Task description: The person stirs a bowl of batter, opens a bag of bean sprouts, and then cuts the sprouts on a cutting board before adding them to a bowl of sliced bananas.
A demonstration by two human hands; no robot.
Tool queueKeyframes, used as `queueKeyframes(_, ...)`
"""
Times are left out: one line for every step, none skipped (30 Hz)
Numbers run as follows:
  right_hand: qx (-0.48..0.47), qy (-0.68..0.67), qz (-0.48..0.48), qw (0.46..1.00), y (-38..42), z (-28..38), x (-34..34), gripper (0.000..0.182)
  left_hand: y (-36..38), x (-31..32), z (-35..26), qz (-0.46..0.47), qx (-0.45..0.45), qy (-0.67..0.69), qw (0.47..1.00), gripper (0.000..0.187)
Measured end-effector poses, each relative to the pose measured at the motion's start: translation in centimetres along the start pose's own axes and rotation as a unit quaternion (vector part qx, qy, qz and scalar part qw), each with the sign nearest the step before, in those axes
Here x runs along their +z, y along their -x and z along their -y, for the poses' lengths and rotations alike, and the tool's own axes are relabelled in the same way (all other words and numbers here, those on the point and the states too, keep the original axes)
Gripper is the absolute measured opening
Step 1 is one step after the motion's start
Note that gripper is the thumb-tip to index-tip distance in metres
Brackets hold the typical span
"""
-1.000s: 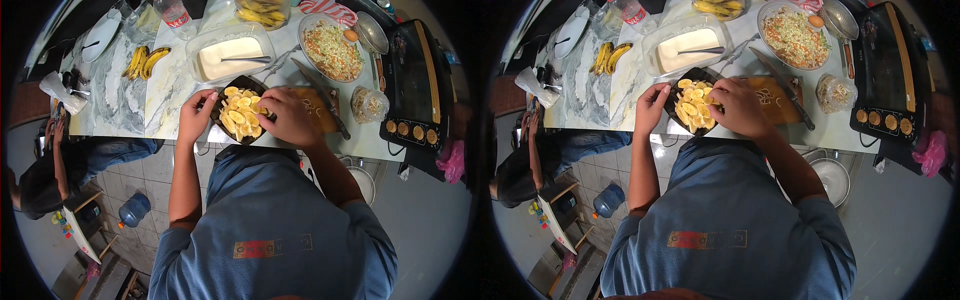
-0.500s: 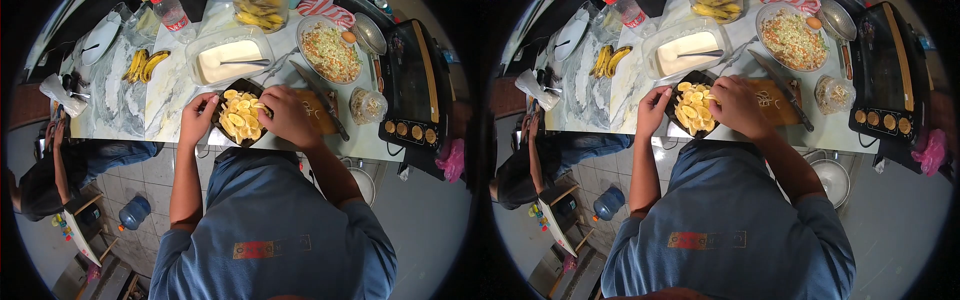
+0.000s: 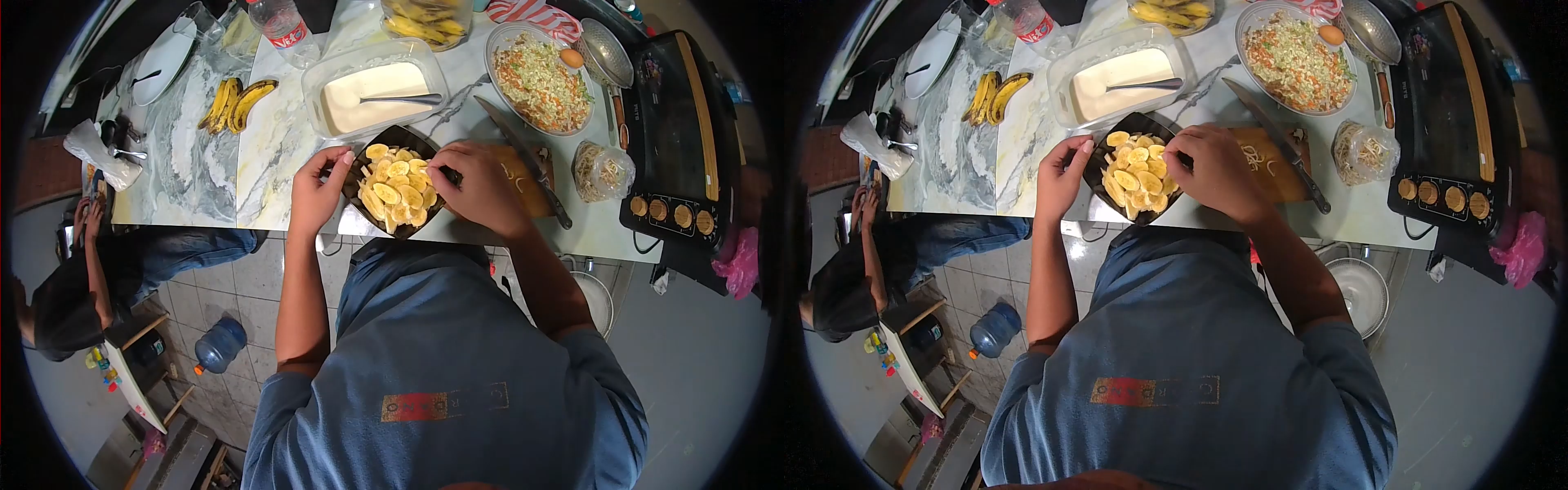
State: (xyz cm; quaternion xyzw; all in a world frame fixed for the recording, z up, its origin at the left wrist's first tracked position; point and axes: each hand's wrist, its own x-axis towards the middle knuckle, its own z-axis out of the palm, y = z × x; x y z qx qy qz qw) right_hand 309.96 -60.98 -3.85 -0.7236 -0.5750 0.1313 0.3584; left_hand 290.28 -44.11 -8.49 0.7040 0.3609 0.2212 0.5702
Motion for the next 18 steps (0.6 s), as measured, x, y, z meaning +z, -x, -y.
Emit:
queueKeyframes(0.001, 0.0, 0.0, 1.0, -0.02, -0.03, -0.08, 0.007, -0.05, 0.01, 0.09, 0.001, 0.0, 0.0, 1.0, 0.025)
queueKeyframes(-0.007, 0.009, -0.001, 1.0, -0.02, -0.06, -0.15, 0.007, -0.11, 0.01, 0.24, 0.002, 0.0, 0.002, 1.0, 0.025)
queueKeyframes(-0.014, 0.018, -0.001, 1.0, 0.0, -0.06, -0.22, 0.007, -0.13, 0.03, 0.3, 0.003, 0.0, 0.005, 1.0, 0.025)
queueKeyframes(-0.013, 0.018, -0.002, 1.0, -0.02, 0.0, -0.29, 0.007, -0.12, 0.08, 0.29, 0.003, 0.0, 0.005, 1.0, 0.025)
queueKeyframes(-0.021, 0.04, 0.006, 0.999, -0.07, 0.1, -0.35, 0.008, -0.13, 0.13, 0.14, 0.002, 0.001, 0.008, 1.0, 0.025)
queueKeyframes(-0.03, 0.062, 0.014, 0.998, -0.08, 0.17, -0.38, 0.008, -0.11, 0.19, 0.0, 0.001, 0.002, 0.012, 1.0, 0.026)
queueKeyframes(-0.03, 0.062, 0.014, 0.998, -0.06, 0.21, -0.37, 0.008, -0.1, 0.24, -0.12, 0.001, 0.002, 0.012, 1.0, 0.026)
queueKeyframes(-0.029, 0.068, 0.021, 0.997, -0.04, 0.27, -0.37, 0.009, -0.09, 0.27, -0.24, 0.002, 0.0, 0.009, 1.0, 0.026)
queueKeyframes(-0.029, 0.074, 0.029, 0.996, -0.04, 0.3, -0.36, 0.009, -0.08, 0.27, -0.3, 0.004, -0.001, 0.007, 1.0, 0.026)
queueKeyframes(-0.029, 0.074, 0.029, 0.996, -0.07, 0.27, -0.38, 0.009, -0.06, 0.26, -0.3, 0.003, -0.001, 0.007, 1.0, 0.026)
queueKeyframes(-0.031, 0.07, 0.038, 0.996, -0.09, 0.21, -0.4, 0.01, -0.03, 0.25, -0.3, 0.004, -0.005, 0.006, 1.0, 0.026)
queueKeyframes(-0.033, 0.066, 0.047, 0.996, -0.12, 0.15, -0.42, 0.011, -0.02, 0.26, -0.28, 0.006, -0.009, 0.005, 1.0, 0.026)
queueKeyframes(-0.033, 0.066, 0.047, 0.996, -0.16, 0.09, -0.41, 0.011, -0.03, 0.26, -0.15, 0.005, -0.01, 0.005, 1.0, 0.026)
queueKeyframes(-0.027, 0.059, 0.059, 0.996, -0.19, 0.02, -0.38, 0.012, -0.07, 0.24, 0.03, 0.003, -0.005, 0.002, 1.0, 0.026)
queueKeyframes(-0.021, 0.051, 0.071, 0.996, -0.19, -0.01, -0.34, 0.013, -0.07, 0.21, 0.15, 0.0, 0.001, -0.002, 1.0, 0.026)
queueKeyframes(-0.021, 0.042, 0.066, 0.997, -0.18, 0.01, -0.29, 0.013, -0.02, 0.16, 0.19, -0.003, 0.002, -0.004, 1.0, 0.026)
queueKeyframes(-0.02, 0.032, 0.06, 0.997, -0.16, 0.08, -0.21, 0.013, 0.02, 0.11, 0.09, -0.007, 0.003, -0.006, 1.0, 0.027)
queueKeyframes(-0.021, 0.032, 0.061, 0.997, -0.15, 0.09, -0.2, 0.013, 0.09, 0.09, 0.11, -0.008, 0.003, -0.006, 1.0, 0.027)
